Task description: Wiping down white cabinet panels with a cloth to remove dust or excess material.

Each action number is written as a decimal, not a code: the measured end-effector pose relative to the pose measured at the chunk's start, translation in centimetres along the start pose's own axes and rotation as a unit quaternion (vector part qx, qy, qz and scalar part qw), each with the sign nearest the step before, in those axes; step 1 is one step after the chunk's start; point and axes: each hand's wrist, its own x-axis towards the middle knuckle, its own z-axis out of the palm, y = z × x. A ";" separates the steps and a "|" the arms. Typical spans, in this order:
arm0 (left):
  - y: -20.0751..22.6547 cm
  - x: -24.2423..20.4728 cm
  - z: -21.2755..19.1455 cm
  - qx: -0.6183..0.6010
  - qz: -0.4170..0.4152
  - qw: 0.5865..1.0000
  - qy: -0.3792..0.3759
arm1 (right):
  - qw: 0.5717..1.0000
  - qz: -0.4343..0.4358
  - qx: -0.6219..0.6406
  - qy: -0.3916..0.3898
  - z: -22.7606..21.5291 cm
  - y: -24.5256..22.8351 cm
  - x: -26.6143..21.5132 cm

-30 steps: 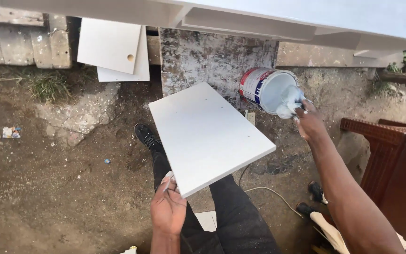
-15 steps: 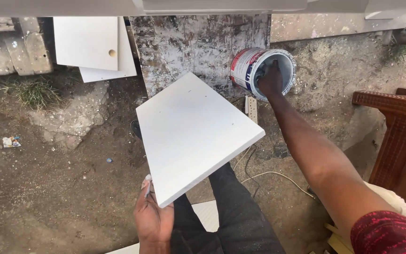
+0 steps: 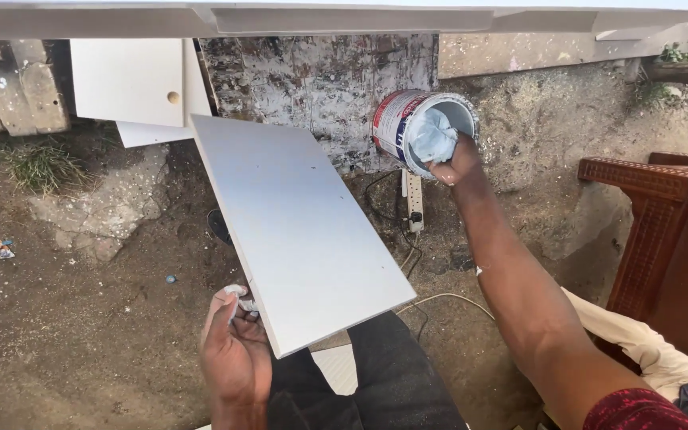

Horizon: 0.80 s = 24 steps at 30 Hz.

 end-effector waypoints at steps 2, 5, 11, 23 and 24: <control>0.1 0.2 0.2 0.009 0.008 1.000 0.006 | 0.863 -0.091 0.037 -0.496 -3.5 1.0 3.7; 0.6 -0.4 1.3 0.044 -0.003 0.999 0.017 | 0.911 -0.055 0.076 -0.401 -4.3 0.6 -2.5; 2.3 -2.1 4.5 0.181 0.035 0.982 -0.044 | 0.934 -0.053 0.090 -0.341 2.1 1.9 -14.5; 5.8 -4.7 6.4 0.281 0.141 0.919 -0.237 | 0.910 -0.110 -0.025 -0.400 11.8 3.0 -17.0; 6.3 -4.9 6.6 0.280 0.142 0.920 -0.234 | 0.909 -0.108 -0.027 -0.402 12.3 2.9 -16.5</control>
